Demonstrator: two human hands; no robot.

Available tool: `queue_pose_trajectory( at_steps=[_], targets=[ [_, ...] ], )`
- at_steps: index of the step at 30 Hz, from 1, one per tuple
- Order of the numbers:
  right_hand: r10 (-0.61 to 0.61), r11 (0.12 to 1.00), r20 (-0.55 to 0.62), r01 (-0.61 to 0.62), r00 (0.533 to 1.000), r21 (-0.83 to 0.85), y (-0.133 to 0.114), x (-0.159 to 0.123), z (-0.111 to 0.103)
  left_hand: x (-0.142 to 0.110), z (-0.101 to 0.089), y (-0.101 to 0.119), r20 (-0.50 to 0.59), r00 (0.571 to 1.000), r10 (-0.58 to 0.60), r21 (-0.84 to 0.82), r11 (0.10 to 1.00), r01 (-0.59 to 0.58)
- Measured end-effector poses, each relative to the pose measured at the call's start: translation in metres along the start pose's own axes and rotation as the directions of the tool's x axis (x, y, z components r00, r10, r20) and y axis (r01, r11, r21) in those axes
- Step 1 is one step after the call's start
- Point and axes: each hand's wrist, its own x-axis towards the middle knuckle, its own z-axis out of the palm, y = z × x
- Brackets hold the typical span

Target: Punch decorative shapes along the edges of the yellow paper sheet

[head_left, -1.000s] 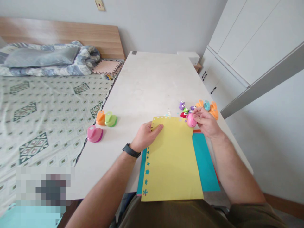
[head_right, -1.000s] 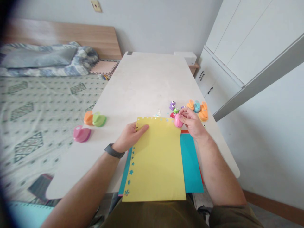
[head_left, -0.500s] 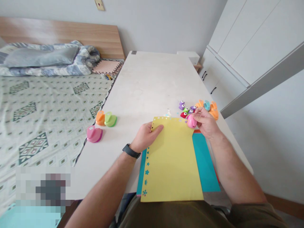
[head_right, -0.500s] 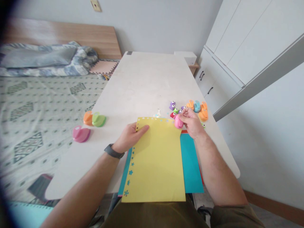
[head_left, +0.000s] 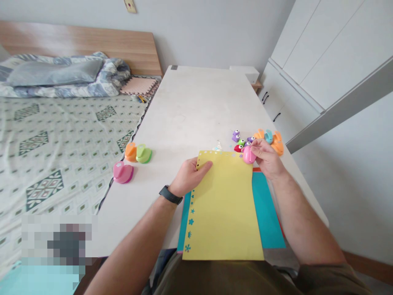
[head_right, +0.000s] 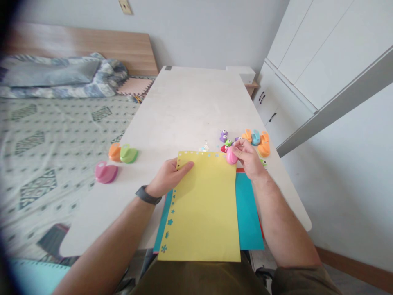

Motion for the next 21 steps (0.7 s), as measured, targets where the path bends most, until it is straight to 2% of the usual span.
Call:
queue_pose_trajectory(
  at_steps=[6, 21],
  targets=[
    [-0.027, 1.000, -0.053, 0.027, 0.998, 0.011, 0.0013, 0.0027, -0.0004, -0.0006, 0.0005, 0.0008, 0.006, 1.000, 0.004, -0.036, 0.999, -0.004],
    [-0.031, 1.000, -0.053, 0.031, 0.998, 0.000, 0.0015, 0.0021, 0.0012, -0.0002, 0.0017, 0.0016, -0.043, 0.999, -0.008, -0.006, 1.000, 0.008]
  ],
)
